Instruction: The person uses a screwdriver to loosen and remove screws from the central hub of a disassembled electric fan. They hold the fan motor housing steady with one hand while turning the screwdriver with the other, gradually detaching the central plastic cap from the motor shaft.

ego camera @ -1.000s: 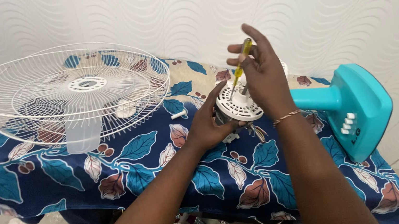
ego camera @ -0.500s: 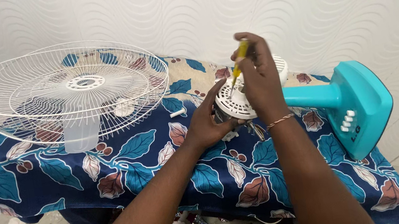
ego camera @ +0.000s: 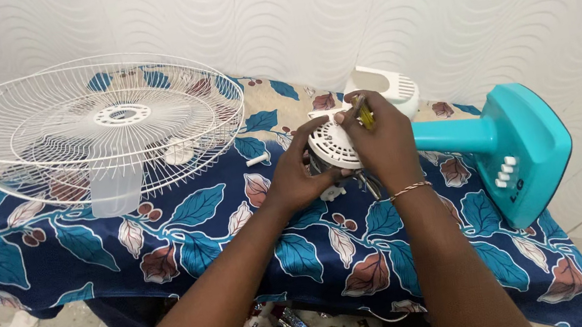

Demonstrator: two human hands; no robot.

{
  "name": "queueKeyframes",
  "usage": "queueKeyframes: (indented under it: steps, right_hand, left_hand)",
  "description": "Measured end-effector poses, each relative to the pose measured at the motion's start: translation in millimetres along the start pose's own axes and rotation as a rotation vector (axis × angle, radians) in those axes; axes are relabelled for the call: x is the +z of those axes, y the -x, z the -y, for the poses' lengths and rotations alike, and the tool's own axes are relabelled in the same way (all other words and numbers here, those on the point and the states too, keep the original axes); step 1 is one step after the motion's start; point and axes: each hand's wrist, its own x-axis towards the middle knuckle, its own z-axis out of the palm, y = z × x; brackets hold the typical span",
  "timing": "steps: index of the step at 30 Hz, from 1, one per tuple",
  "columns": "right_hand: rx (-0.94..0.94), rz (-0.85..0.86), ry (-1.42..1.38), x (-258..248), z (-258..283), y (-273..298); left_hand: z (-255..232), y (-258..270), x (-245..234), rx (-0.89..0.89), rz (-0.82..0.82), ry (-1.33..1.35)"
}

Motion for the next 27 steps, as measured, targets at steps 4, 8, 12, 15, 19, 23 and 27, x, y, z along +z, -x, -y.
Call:
queueKeyframes:
  steps: [4,8,12,15,19,23,27]
  right_hand:
    - [0.042,0.01,-0.065,-4,6,2]
    - [0.059,0.02,-0.101,-3,10,-2]
    - [0.088,0.062,-0.095,-2,10,-2]
    - [0.094,0.069,-0.1,-3,10,-3]
    - [0.074,0.094,-0.08,-4,10,-3]
    - [0.088,0.094,-0.084,-4,13,-3]
    - [0.089,0.106,-0.081,-6,17,-1]
  left_hand:
    - [-11,4,-20,0.079,0.007,-0.129]
    - [-31,-12,-36,0.098,-0.169,-0.536]
    - [-50,-43,-44,0.093,0.081,-0.697]
    - [-59,-60,-47,-0.048,0.294,-0.752]
    - [-59,-74,-47,-0.008,0.34,-0.809]
    - [-48,-80,-51,0.141,0.442,-0.973]
    - [-35,-79,-50,0.396,0.451,-0.976]
